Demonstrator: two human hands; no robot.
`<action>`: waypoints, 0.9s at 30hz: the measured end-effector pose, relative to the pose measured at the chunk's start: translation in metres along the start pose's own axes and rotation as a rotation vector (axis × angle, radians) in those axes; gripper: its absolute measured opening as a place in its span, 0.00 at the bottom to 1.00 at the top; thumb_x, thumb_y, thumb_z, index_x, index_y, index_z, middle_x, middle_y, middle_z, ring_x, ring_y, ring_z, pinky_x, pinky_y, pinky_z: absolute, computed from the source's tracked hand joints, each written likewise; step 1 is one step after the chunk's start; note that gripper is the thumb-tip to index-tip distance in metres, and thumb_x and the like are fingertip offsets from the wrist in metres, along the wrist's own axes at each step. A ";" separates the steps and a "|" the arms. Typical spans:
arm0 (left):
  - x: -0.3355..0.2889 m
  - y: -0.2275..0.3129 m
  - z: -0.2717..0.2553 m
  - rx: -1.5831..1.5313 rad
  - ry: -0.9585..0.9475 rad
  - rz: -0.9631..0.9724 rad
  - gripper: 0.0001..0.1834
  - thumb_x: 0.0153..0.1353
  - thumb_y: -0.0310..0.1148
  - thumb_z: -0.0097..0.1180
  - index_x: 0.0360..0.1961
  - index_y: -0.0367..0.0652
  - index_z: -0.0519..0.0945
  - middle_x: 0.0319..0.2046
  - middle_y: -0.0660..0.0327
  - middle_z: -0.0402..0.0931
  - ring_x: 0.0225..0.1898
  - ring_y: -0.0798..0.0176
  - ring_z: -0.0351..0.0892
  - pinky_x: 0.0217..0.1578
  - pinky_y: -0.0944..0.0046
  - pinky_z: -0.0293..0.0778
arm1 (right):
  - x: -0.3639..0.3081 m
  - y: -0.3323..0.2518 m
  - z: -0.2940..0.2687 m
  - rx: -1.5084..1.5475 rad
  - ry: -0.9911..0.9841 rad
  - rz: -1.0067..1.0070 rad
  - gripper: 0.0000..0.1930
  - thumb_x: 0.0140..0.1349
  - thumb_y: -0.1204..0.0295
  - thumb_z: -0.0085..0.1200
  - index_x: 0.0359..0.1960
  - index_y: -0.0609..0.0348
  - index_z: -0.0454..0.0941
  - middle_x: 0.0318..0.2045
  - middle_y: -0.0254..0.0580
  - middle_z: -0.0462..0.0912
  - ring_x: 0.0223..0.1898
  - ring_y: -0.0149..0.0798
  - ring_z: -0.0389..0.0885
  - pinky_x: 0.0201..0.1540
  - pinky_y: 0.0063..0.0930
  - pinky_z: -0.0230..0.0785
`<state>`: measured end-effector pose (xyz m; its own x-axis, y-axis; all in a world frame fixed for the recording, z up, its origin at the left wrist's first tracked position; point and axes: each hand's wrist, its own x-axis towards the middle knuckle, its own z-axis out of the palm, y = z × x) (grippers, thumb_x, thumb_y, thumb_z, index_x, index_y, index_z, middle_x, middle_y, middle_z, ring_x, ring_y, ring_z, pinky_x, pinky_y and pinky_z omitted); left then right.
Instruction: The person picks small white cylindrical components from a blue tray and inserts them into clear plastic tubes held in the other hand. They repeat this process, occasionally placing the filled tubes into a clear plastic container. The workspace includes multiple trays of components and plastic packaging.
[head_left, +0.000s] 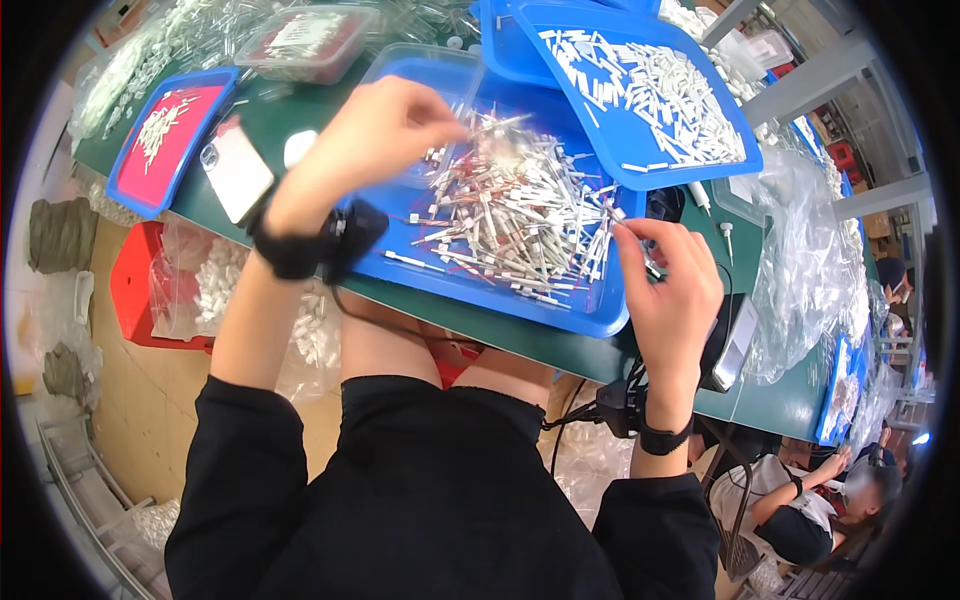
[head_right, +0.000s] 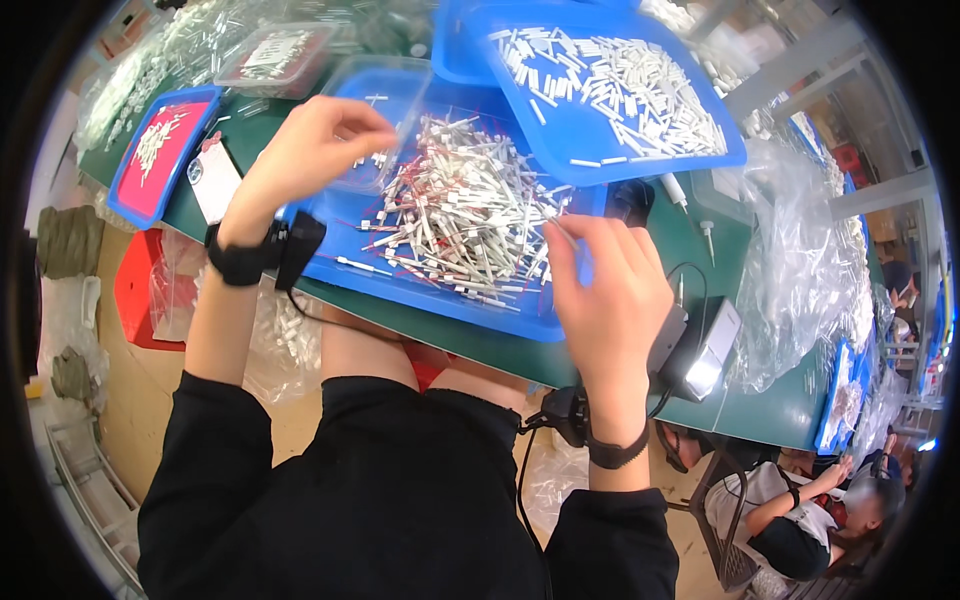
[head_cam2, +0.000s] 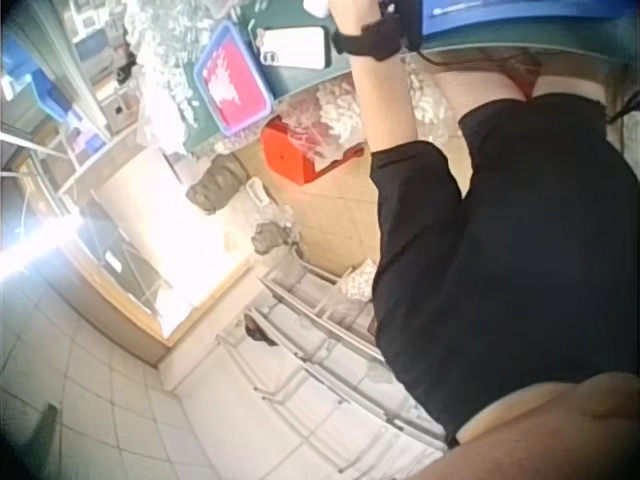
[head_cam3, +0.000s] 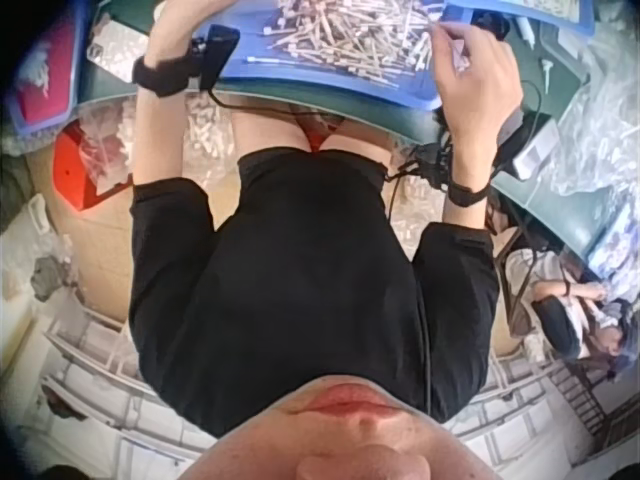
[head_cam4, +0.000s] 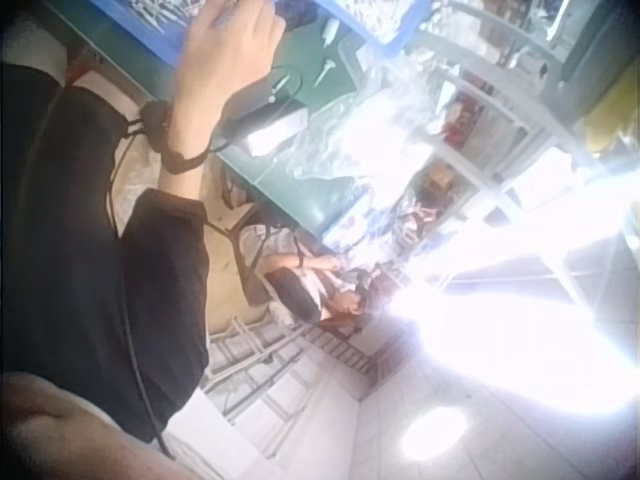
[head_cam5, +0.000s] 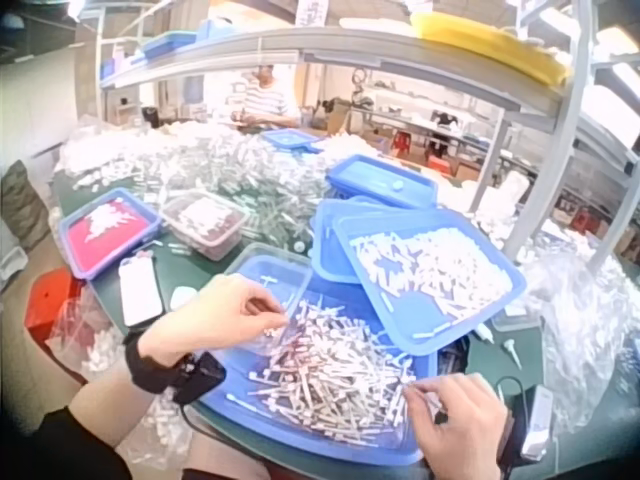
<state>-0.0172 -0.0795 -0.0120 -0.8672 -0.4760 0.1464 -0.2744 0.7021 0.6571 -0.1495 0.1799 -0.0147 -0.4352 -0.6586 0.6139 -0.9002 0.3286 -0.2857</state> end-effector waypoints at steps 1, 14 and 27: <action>0.009 -0.007 0.002 0.064 0.024 -0.075 0.12 0.56 0.33 0.61 0.36 0.33 0.84 0.25 0.54 0.82 0.26 0.64 0.81 0.30 0.64 0.76 | -0.002 0.004 0.004 -0.084 -0.052 0.005 0.07 0.52 0.69 0.66 0.29 0.55 0.81 0.27 0.33 0.81 0.28 0.39 0.77 0.31 0.30 0.70; 0.047 -0.035 0.027 0.191 -0.206 -0.370 0.11 0.47 0.32 0.62 0.28 0.33 0.82 0.21 0.50 0.80 0.25 0.57 0.82 0.27 0.61 0.76 | 0.107 0.111 0.046 -0.295 -0.321 0.264 0.11 0.54 0.65 0.58 0.34 0.58 0.84 0.31 0.52 0.84 0.37 0.52 0.84 0.40 0.42 0.75; -0.052 0.040 -0.005 -0.384 0.218 0.160 0.07 0.65 0.25 0.52 0.41 0.34 0.80 0.31 0.60 0.81 0.31 0.72 0.79 0.32 0.73 0.73 | 0.096 0.015 -0.006 0.377 -0.250 0.096 0.09 0.63 0.70 0.54 0.41 0.60 0.75 0.31 0.43 0.86 0.32 0.33 0.84 0.32 0.23 0.70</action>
<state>0.0191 -0.0291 0.0105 -0.7671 -0.5066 0.3935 0.0655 0.5484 0.8337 -0.2049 0.1257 0.0449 -0.4654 -0.7955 0.3881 -0.7773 0.1577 -0.6091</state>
